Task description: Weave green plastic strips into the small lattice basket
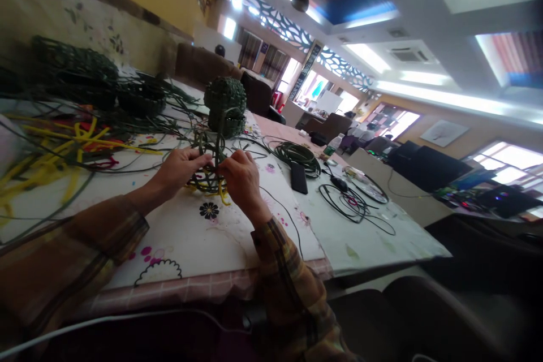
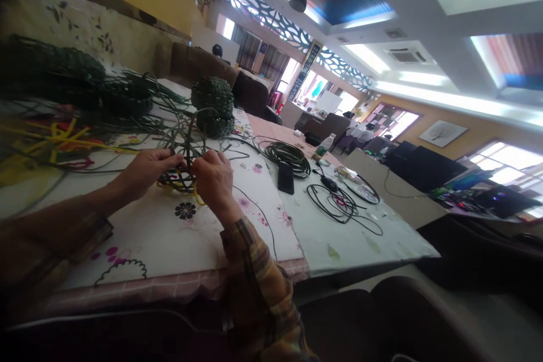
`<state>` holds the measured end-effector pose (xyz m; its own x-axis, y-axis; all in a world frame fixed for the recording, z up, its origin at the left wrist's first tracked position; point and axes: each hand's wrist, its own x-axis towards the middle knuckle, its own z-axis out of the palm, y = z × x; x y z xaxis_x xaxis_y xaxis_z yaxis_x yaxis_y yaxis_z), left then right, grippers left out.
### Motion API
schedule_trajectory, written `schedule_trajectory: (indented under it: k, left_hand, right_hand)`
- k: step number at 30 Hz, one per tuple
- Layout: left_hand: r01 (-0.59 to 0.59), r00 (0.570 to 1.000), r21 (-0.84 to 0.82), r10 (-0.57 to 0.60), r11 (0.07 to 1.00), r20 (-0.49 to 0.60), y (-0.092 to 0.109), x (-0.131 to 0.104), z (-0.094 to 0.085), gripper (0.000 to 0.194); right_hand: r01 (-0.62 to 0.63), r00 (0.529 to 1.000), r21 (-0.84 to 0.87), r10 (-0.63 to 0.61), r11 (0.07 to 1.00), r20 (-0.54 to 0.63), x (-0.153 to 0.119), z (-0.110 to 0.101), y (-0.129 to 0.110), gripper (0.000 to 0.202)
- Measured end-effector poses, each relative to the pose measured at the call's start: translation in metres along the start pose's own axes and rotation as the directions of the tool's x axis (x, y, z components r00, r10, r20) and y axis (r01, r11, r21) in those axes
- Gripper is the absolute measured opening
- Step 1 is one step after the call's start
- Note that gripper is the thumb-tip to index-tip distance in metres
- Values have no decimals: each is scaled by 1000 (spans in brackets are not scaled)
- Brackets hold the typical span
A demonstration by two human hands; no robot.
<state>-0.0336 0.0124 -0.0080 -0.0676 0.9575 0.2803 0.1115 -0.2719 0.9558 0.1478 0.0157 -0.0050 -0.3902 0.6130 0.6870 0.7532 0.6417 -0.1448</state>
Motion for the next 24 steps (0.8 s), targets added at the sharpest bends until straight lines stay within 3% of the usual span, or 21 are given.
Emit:
schedule_trajectory:
  k: [4,8,13,24]
  left_hand:
    - [-135,991,148,135,980,14,1,6,-12,42]
    - [-228,973,180,218,957,73,-5,15,-23,42]
    - [-453,891,336,431,826,142,-15,20,-25,37]
    - [-451,891,359,435,817,130,-24,18,-21,25]
  right_hand:
    - [7,999,0,-7,1000,-39,-2,0,-4,23]
    - [-59,998,101,62,993,-22,-3,4,0,27]
    - [-152,987,219,159,964,-14,-2,9,10,27]
    - [-140,987,265,157,954,-44,-1,13,10,24]
